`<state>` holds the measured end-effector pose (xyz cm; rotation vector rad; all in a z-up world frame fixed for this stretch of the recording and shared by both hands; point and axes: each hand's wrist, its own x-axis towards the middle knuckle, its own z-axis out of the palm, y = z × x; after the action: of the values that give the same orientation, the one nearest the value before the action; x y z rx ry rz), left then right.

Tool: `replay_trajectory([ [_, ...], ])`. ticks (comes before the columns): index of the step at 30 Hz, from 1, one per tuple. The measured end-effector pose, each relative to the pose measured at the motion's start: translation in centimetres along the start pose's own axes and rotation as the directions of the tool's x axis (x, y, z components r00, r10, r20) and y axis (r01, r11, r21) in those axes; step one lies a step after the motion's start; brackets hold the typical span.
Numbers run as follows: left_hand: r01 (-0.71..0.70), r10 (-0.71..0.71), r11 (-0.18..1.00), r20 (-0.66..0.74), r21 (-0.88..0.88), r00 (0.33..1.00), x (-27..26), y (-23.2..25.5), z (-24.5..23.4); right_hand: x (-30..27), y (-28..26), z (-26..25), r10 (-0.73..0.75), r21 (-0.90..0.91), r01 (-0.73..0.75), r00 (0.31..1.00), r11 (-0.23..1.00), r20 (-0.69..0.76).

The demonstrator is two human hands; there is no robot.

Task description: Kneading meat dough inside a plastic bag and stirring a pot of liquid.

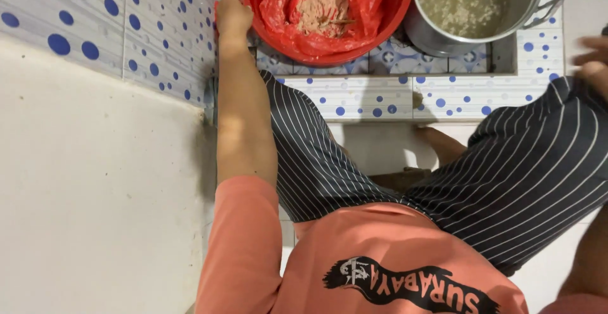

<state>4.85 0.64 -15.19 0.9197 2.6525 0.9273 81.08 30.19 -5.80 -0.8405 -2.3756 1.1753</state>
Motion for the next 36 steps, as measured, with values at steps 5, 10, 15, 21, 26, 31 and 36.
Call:
replay_trajectory([
  [5,0.18,-0.18,0.984,0.088,-0.001,0.98,-4.7,5.2,-4.9,1.0,-22.9,5.1,0.11,0.022,-0.113,0.99,0.993,0.09],
  [10,0.278,-0.274,0.958,0.06,-0.069,0.96,-7.3,4.7,-7.9,3.9,-23.9,9.4,0.127,0.124,-0.126,0.992,0.984,-0.001],
  [15,0.235,-0.249,0.946,0.036,0.223,0.968,-5.8,-2.3,-8.3,9.2,-22.6,16.5,0.015,0.075,-0.013,1.0,0.997,-0.025],
  [21,0.303,-0.325,0.945,0.246,0.124,0.913,-10.5,4.0,-15.9,12.6,-23.6,20.7,-0.175,0.195,0.191,0.98,0.962,-0.095],
  [26,0.262,-0.269,0.963,0.272,0.062,0.924,-10.4,2.4,-13.1,13.3,-21.5,20.9,-0.305,-0.004,0.314,0.916,0.949,-0.26],
  [31,0.02,-0.109,0.895,0.175,0.446,0.979,-4.3,-5.9,-6.2,11.5,-19.7,18.3,-0.485,-0.247,0.418,0.786,0.874,-0.384],
  [36,-0.12,0.007,0.886,0.246,0.448,0.969,-5.5,1.2,-6.2,7.4,-14.2,16.1,-0.535,-0.369,0.396,0.712,0.841,-0.454],
])
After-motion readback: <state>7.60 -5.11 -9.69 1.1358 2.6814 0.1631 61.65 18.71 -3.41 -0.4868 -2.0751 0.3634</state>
